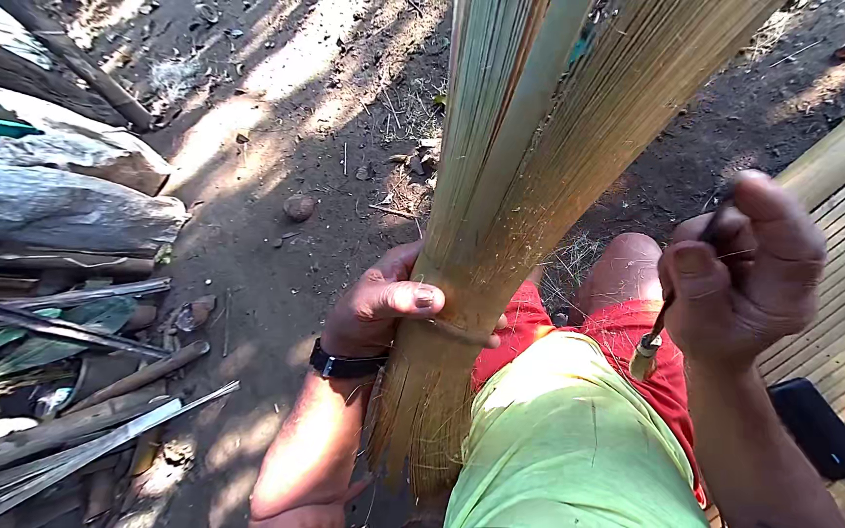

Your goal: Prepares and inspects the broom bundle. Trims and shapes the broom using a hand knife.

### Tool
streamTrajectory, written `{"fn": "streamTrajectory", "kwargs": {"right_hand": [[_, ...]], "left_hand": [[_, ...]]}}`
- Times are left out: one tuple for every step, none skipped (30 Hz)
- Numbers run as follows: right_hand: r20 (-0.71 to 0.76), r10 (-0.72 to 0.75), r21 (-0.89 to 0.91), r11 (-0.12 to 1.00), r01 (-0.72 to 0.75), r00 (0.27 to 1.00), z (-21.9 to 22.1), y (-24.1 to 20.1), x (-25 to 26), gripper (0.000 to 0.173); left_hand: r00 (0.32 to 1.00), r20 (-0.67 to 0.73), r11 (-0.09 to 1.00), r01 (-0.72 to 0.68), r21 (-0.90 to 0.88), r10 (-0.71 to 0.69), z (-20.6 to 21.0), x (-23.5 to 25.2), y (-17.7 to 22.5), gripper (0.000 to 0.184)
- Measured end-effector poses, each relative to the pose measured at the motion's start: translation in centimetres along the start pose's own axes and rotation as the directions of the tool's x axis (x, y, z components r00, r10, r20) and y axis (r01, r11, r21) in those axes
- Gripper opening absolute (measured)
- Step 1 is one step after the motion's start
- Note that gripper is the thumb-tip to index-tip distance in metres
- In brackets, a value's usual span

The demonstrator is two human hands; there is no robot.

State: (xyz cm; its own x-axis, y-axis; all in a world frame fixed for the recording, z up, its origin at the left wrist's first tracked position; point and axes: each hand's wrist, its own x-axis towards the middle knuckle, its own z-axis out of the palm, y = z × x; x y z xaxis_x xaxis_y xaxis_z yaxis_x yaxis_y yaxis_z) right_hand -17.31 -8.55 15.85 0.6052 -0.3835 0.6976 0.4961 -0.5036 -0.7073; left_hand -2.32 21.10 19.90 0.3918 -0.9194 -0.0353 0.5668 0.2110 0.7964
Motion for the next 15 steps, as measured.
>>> {"fn": "streamTrajectory", "kwargs": {"right_hand": [[0.057, 0.007, -0.023, 1.0, -0.006, 0.998, 0.2, 0.2, -0.4, 0.051], [0.106, 0.015, -0.029, 1.0, -0.012, 0.994, 0.6, 0.4, -0.7, 0.054], [0.142, 0.012, -0.025, 1.0, -0.008, 0.99, 1.2, 0.4, -0.9, 0.056], [0.18, 0.001, -0.029, 1.0, 0.005, 0.984, 1.7, 0.3, -1.0, 0.058], [0.207, -0.019, -0.036, 0.999, 0.027, 0.978, 2.2, 0.2, -1.1, 0.06], [0.227, -0.041, -0.034, 0.998, 0.05, 0.973, 2.6, -0.1, -1.1, 0.061], [0.241, -0.061, -0.033, 0.997, 0.071, 0.969, 3.0, -0.3, -1.0, 0.061], [0.251, -0.079, -0.032, 0.995, 0.09, 0.965, 3.3, -0.5, -1.0, 0.061], [0.253, -0.098, -0.027, 0.994, 0.108, 0.963, 3.6, -0.6, -1.0, 0.06], [0.261, -0.111, -0.012, 0.993, 0.118, 0.959, 3.9, -0.7, -1.1, 0.06], [0.269, -0.13, 0.006, 0.991, 0.133, 0.954, 4.1, -0.7, -1.2, 0.059], [0.277, -0.148, 0.024, 0.989, 0.147, 0.949, 4.3, -0.7, -1.4, 0.058], [0.28, -0.165, 0.038, 0.986, 0.161, 0.946, 4.5, -0.8, -1.5, 0.057], [0.283, -0.176, 0.043, 0.984, 0.171, 0.943, 4.7, -0.8, -1.6, 0.056], [0.283, -0.184, 0.044, 0.983, 0.179, 0.941, 4.8, -0.8, -1.7, 0.055]], "left_hand": [[1.0, 0.001, 1.0, 0.005, -0.01, -0.005, -0.1, -0.1, 0.0, 0.047], [1.0, 0.002, 1.0, 0.008, -0.019, -0.008, -0.2, 0.0, 0.1, 0.047], [1.0, 0.001, 1.0, 0.01, -0.024, -0.01, -0.3, 0.0, 0.0, 0.047], [1.0, 0.002, 1.0, 0.009, -0.026, -0.009, -0.3, 0.1, 0.0, 0.047], [1.0, -0.002, 1.0, 0.004, -0.02, -0.004, -0.4, 0.0, -0.1, 0.047], [1.0, -0.013, 1.0, -0.002, -0.006, 0.002, -0.4, 0.0, -0.2, 0.047], [1.0, -0.025, 1.0, -0.007, 0.01, 0.008, -0.5, 0.0, -0.3, 0.047], [1.0, -0.02, 1.0, -0.01, 0.014, 0.01, -0.5, 0.0, -0.2, 0.048], [1.0, -0.02, 1.0, -0.01, 0.021, 0.01, -0.5, 0.1, -0.2, 0.048], [1.0, -0.019, 1.0, -0.008, 0.025, 0.008, -0.5, 0.1, -0.1, 0.047], [1.0, -0.022, 0.999, -0.007, 0.036, 0.008, -0.6, 0.1, -0.1, 0.046], [1.0, -0.019, 0.999, -0.008, 0.037, 0.009, -0.6, 0.1, -0.1, 0.046], [1.0, -0.011, 1.0, -0.011, 0.021, 0.011, -0.7, 0.1, -0.2, 0.046], [1.0, -0.01, 1.0, -0.017, 0.02, 0.017, -0.8, 0.1, -0.2, 0.045], [1.0, -0.019, 0.999, -0.023, 0.032, 0.023, -0.9, 0.0, -0.3, 0.043]]}}
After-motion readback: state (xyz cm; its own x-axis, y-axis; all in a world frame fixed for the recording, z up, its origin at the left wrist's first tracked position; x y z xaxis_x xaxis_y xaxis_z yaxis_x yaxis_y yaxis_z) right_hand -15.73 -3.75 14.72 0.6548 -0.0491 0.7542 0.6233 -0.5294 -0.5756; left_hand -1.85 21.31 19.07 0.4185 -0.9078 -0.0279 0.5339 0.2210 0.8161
